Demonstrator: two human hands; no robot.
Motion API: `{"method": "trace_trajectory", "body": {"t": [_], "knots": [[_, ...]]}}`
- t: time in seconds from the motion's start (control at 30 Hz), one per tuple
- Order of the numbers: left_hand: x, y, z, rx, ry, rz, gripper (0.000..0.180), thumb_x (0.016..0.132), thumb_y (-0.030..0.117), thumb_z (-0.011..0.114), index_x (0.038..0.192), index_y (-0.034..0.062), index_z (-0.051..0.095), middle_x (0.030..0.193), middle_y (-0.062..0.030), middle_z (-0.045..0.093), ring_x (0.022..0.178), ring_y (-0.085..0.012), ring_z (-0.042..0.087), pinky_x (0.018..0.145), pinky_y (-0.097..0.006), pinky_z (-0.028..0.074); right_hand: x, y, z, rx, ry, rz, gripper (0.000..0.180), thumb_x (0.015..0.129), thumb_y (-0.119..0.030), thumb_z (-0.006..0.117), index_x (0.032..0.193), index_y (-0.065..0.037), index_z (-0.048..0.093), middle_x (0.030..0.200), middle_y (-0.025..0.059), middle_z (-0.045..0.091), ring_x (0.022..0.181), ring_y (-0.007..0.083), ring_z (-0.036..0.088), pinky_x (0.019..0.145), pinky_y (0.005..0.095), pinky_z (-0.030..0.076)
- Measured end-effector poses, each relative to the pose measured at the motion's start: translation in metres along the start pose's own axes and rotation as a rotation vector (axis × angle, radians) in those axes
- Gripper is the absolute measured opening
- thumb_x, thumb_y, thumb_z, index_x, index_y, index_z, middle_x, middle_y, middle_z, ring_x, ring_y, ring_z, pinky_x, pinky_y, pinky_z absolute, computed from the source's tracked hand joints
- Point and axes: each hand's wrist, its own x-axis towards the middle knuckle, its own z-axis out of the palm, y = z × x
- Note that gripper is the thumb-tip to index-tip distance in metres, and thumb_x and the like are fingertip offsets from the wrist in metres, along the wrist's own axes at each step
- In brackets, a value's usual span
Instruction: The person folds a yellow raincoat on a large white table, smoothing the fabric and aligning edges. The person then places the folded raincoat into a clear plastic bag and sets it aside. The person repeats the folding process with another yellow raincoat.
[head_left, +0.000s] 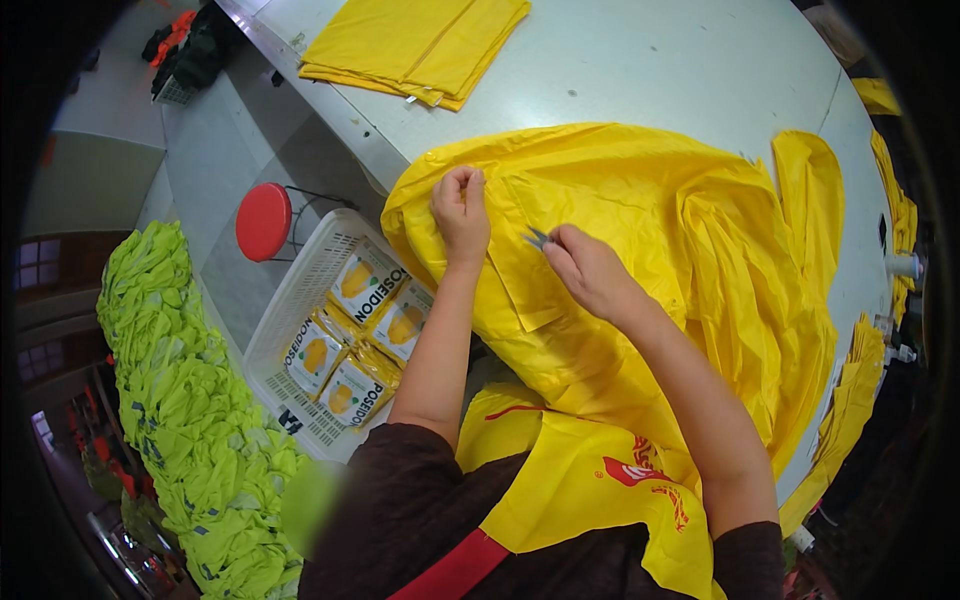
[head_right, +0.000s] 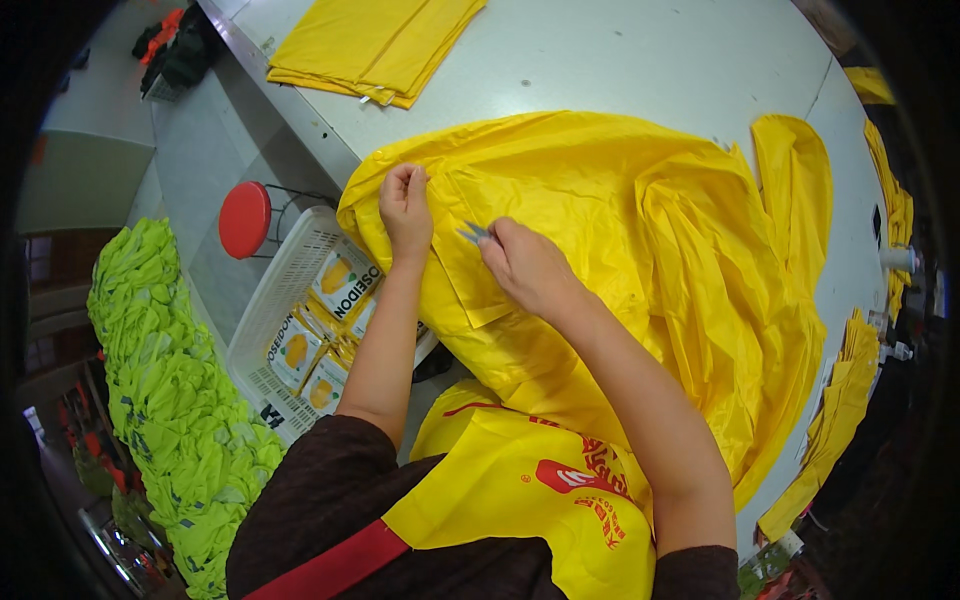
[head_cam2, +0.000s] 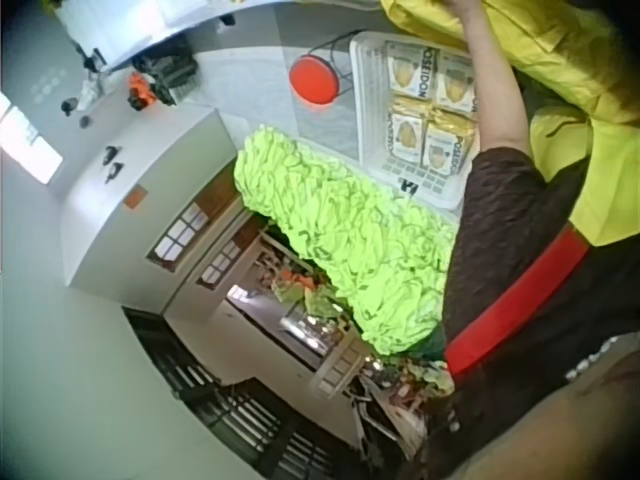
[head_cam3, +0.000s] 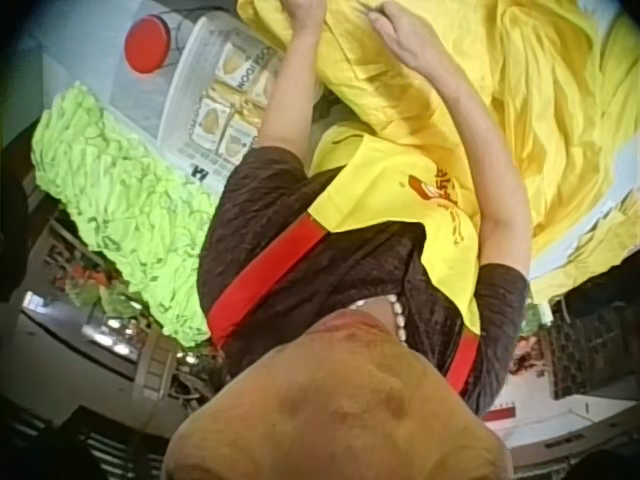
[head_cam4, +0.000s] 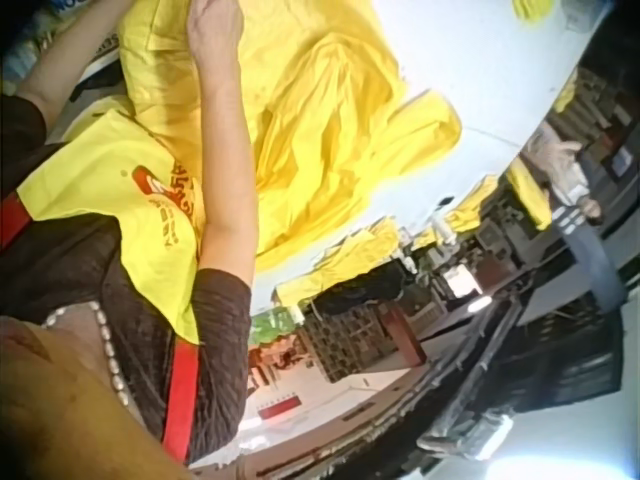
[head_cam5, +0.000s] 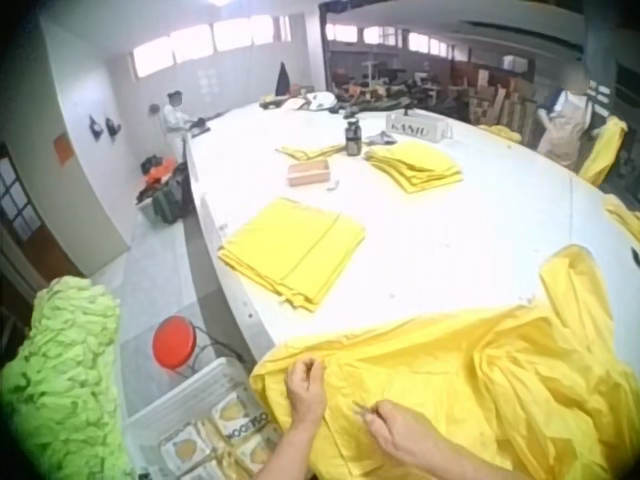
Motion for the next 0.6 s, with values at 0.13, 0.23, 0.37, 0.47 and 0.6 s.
{"method": "trace_trajectory", "body": {"t": [0.13,0.23,0.37,0.47,0.6], "knots": [[-0.001,-0.002,-0.001,-0.136,0.005,-0.063,0.011,0.084,0.013,0.059,0.082,0.0025,0.056,0.08,-0.0075,0.057,0.077,-0.0218,0.052,0.072,-0.032,0.041,0.027,-0.01,0.009,-0.238,0.073,-0.016,0.026,0.088,-0.026,0.05,0.088,0.0,0.05,0.085,0.0208,0.059,0.076,0.0379,0.057,0.067,0.0442,0.045],[-0.002,0.002,-0.003,-0.077,0.01,-0.05,0.011,0.083,0.013,0.06,0.082,0.0027,0.056,0.082,-0.0071,0.056,0.08,-0.0216,0.05,0.075,-0.032,0.04,0.042,-0.013,0.018,-0.334,0.092,-0.065,0.025,0.088,-0.025,0.05,0.087,0.0,0.05,0.086,0.0207,0.058,0.077,0.0383,0.057,0.067,0.0452,0.046],[-0.002,0.011,-0.005,-0.026,0.014,0.017,0.011,0.082,0.013,0.061,0.082,0.0034,0.056,0.081,-0.0063,0.056,0.084,-0.0225,0.049,0.078,-0.032,0.039,0.056,-0.014,0.027,-0.351,0.082,-0.065,0.024,0.089,-0.023,0.049,0.085,0.0,0.049,0.084,0.0213,0.058,0.075,0.0385,0.056,0.065,0.0459,0.045],[-0.002,0.012,-0.006,-0.018,0.033,0.034,0.011,0.082,0.013,0.061,0.081,0.0037,0.056,0.081,-0.0062,0.055,0.085,-0.0229,0.048,0.079,-0.033,0.038,0.062,-0.015,0.031,-0.374,0.1,-0.074,0.023,0.089,-0.023,0.048,0.085,0.001,0.048,0.083,0.0219,0.057,0.074,0.0393,0.056,0.064,0.0467,0.045],[-0.002,0.013,-0.007,0.03,0.029,0.087,0.011,0.081,0.013,0.062,0.08,0.0039,0.055,0.08,-0.0063,0.055,0.084,-0.0234,0.049,0.079,-0.033,0.038,0.068,-0.013,0.032,-0.382,0.128,-0.113,0.023,0.089,-0.022,0.047,0.084,0.001,0.049,0.082,0.0225,0.058,0.072,0.0405,0.056,0.063,0.0474,0.045]]}}
